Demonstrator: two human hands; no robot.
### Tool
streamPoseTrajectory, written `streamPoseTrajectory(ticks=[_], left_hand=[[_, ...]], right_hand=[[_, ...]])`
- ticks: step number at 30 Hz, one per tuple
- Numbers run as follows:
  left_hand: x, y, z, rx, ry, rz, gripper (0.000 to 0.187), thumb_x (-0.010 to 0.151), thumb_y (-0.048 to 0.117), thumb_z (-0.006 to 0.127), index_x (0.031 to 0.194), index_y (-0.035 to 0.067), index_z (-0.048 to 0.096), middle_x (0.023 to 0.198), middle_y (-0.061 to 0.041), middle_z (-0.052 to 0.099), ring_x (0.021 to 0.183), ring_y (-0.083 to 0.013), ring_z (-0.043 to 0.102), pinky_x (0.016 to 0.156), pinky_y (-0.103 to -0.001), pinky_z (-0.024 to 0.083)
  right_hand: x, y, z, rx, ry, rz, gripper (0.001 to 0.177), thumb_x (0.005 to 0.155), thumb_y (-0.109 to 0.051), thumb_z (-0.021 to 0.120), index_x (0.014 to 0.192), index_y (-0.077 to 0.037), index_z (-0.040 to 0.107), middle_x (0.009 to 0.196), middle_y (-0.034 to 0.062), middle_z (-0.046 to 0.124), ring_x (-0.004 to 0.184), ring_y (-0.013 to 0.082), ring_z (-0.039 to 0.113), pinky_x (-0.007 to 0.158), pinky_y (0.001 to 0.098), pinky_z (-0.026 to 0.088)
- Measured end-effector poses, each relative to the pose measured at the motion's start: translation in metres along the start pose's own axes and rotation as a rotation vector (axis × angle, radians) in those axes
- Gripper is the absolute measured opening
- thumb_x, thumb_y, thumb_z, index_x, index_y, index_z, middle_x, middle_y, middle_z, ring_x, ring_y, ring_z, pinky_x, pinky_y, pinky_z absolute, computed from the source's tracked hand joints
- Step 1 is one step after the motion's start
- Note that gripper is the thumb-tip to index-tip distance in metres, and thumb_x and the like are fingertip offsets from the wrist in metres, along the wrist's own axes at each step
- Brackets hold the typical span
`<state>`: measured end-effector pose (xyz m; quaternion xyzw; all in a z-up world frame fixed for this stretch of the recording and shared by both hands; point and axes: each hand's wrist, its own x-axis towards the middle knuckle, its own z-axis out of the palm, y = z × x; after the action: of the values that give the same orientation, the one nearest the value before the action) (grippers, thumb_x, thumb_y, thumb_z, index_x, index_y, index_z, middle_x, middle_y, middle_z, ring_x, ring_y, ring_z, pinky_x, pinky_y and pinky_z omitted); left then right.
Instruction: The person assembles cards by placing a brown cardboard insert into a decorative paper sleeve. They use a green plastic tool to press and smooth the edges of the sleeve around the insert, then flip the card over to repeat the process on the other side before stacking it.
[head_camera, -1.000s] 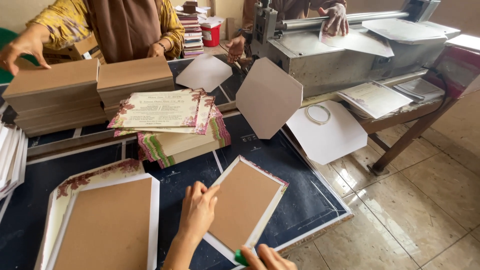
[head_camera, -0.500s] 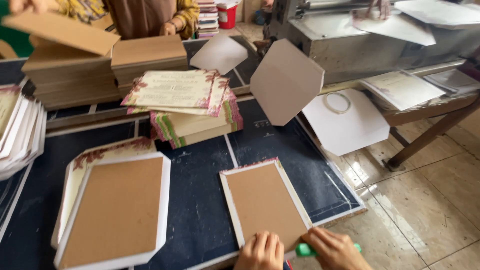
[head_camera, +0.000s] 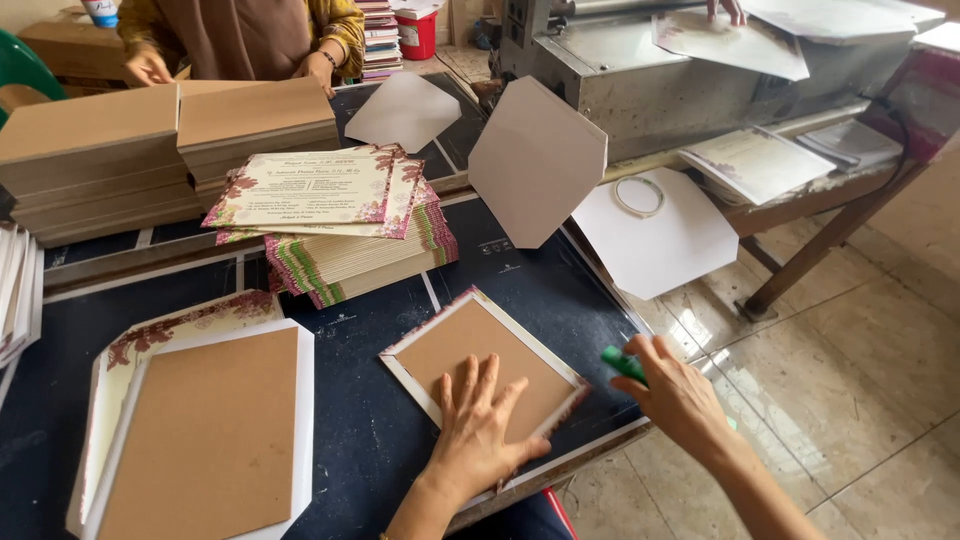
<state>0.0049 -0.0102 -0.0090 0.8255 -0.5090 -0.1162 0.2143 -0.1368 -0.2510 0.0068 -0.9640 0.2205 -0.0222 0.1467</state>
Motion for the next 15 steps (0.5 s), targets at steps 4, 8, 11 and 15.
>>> streamPoseTrajectory(ticks=[4, 8, 11, 15], left_hand=[[0.017, -0.011, 0.012, 0.086, 0.182, -0.004, 0.082, 0.083, 0.067, 0.065, 0.145, 0.017, 0.046, 0.155, -0.028, 0.023, 0.144, -0.0496, 0.012, 0.108, -0.072, 0.008], [0.018, -0.015, 0.019, 0.053, 0.285, 0.035, 0.081, 0.077, 0.06, 0.076, 0.14, 0.016, 0.052, 0.154, -0.027, 0.029, 0.144, -0.0498, 0.016, 0.107, -0.073, 0.011], [0.014, -0.013, 0.017, 0.06, 0.279, 0.04, 0.08, 0.079, 0.062, 0.074, 0.141, 0.015, 0.052, 0.152, -0.029, 0.03, 0.142, -0.0511, 0.018, 0.106, -0.073, 0.011], [0.009, -0.013, 0.009, 0.03, 0.281, 0.039, 0.076, 0.086, 0.066, 0.058, 0.14, 0.013, 0.053, 0.153, -0.028, 0.03, 0.143, -0.051, 0.016, 0.108, -0.073, 0.007]], right_hand=[[-0.027, -0.032, 0.028, -0.083, 0.226, -0.098, 0.039, 0.093, -0.02, 0.059, 0.131, -0.017, 0.052, 0.11, 0.0043, 0.058, 0.075, 0.0189, 0.065, 0.059, 0.0303, 0.066], [-0.018, -0.023, 0.043, -0.094, 0.394, -0.309, 0.045, 0.087, -0.019, 0.065, 0.131, -0.021, 0.053, 0.091, 0.0044, 0.048, 0.079, 0.0269, 0.052, 0.054, 0.0433, 0.049], [-0.003, -0.029, 0.041, -0.184, 0.317, -0.157, 0.039, 0.095, -0.018, 0.056, 0.133, -0.015, 0.048, 0.092, 0.0035, 0.052, 0.076, 0.0176, 0.055, 0.049, 0.0318, 0.057], [-0.034, -0.069, 0.037, -0.148, 0.294, -0.341, 0.041, 0.092, -0.018, 0.055, 0.133, -0.016, 0.048, 0.093, 0.0078, 0.053, 0.081, 0.026, 0.057, 0.061, 0.0414, 0.051]])
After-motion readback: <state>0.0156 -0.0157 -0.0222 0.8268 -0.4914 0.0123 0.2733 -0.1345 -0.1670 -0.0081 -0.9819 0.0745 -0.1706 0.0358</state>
